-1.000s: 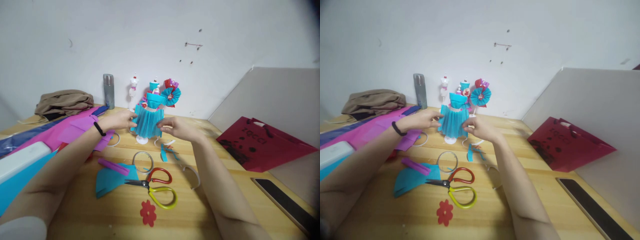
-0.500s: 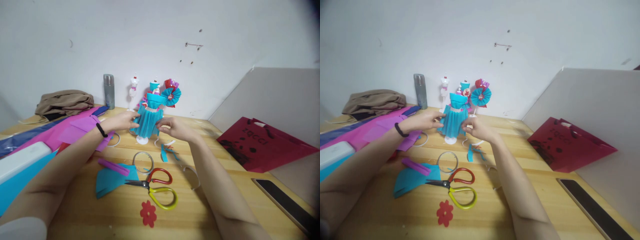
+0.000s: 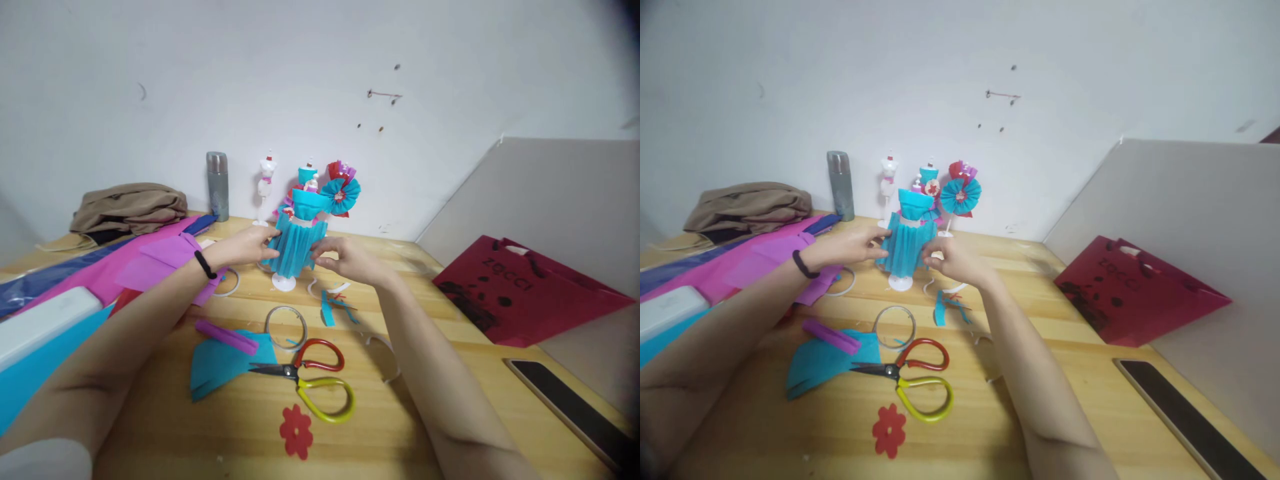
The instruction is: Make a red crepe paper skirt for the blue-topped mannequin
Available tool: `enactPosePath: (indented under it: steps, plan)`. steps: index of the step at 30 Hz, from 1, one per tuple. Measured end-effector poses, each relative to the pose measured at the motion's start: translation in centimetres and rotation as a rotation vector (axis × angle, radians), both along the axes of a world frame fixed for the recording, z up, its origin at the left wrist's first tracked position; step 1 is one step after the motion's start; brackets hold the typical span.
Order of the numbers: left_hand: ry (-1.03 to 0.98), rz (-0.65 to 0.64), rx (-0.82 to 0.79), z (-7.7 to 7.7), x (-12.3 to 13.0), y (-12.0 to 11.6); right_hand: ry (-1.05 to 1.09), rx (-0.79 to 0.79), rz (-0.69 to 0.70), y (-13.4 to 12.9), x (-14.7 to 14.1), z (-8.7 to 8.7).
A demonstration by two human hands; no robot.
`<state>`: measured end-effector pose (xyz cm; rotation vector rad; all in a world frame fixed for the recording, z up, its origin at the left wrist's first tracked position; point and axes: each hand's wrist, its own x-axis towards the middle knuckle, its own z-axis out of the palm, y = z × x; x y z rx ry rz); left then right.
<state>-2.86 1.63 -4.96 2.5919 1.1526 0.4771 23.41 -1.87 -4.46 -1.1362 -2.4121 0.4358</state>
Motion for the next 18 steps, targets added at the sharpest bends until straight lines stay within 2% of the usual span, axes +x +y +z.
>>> enactPosePath:
  steps: [12, 18]
  plan:
    - [-0.006, 0.049, -0.054, 0.54, 0.38, -0.73, 0.02, 0.008, -0.001, 0.21, 0.11, -0.11]
    - [-0.029, 0.022, -0.031, 0.33, 0.39, -0.55, 0.074, -0.015, 0.076, -0.23, -0.23, 0.34]
